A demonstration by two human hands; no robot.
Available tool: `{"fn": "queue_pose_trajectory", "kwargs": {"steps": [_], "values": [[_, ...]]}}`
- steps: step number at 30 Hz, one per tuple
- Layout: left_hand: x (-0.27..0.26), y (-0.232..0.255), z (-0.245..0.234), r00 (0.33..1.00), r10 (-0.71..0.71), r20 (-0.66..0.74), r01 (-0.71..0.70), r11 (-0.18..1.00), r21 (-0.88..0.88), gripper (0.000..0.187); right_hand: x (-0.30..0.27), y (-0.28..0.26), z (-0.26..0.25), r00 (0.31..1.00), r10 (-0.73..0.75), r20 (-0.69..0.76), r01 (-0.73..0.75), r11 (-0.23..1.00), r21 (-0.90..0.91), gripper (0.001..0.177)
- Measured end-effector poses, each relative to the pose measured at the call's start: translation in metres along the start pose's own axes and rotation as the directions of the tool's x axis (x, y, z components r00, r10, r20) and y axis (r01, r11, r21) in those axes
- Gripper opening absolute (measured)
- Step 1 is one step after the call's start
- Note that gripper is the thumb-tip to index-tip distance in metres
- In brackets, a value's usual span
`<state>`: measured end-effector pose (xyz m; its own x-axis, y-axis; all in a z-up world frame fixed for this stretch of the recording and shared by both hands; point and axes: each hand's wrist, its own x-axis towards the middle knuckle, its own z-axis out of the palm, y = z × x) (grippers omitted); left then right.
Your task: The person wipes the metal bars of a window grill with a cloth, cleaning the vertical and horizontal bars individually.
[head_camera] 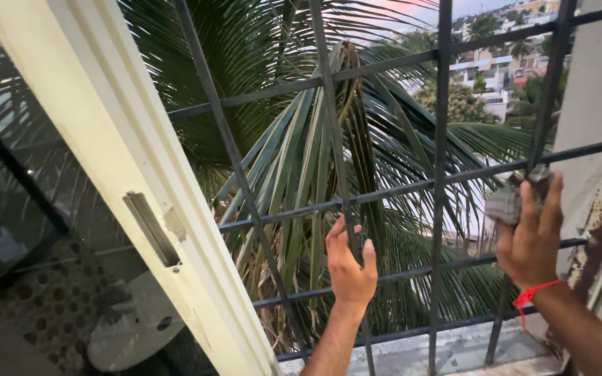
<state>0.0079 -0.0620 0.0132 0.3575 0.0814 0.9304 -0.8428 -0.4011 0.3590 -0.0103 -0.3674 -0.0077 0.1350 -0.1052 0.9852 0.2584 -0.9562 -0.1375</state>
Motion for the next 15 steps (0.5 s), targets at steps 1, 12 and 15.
{"fn": "queue_pose_trajectory", "kwargs": {"steps": [1, 12, 15], "values": [[0.001, -0.001, 0.001, 1.000, -0.003, 0.002, 0.003, 1.000, 0.000, 0.029, 0.005, -0.003, 0.001, 1.000, 0.023, -0.005, -0.023, 1.000, 0.004, 0.070], [0.000, 0.001, -0.001, 0.999, -0.032, 0.014, 0.032, 0.999, -0.020, 0.029, -0.076, -0.007, -0.013, 0.984, 0.105, 0.141, -0.105, 0.994, -0.012, 0.069], [-0.001, 0.000, 0.001, 0.999, -0.034, 0.016, 0.034, 0.999, -0.025, 0.028, -0.060, -0.005, -0.015, 0.991, 0.059, 0.122, -0.056, 0.998, -0.029, 0.070]]}}
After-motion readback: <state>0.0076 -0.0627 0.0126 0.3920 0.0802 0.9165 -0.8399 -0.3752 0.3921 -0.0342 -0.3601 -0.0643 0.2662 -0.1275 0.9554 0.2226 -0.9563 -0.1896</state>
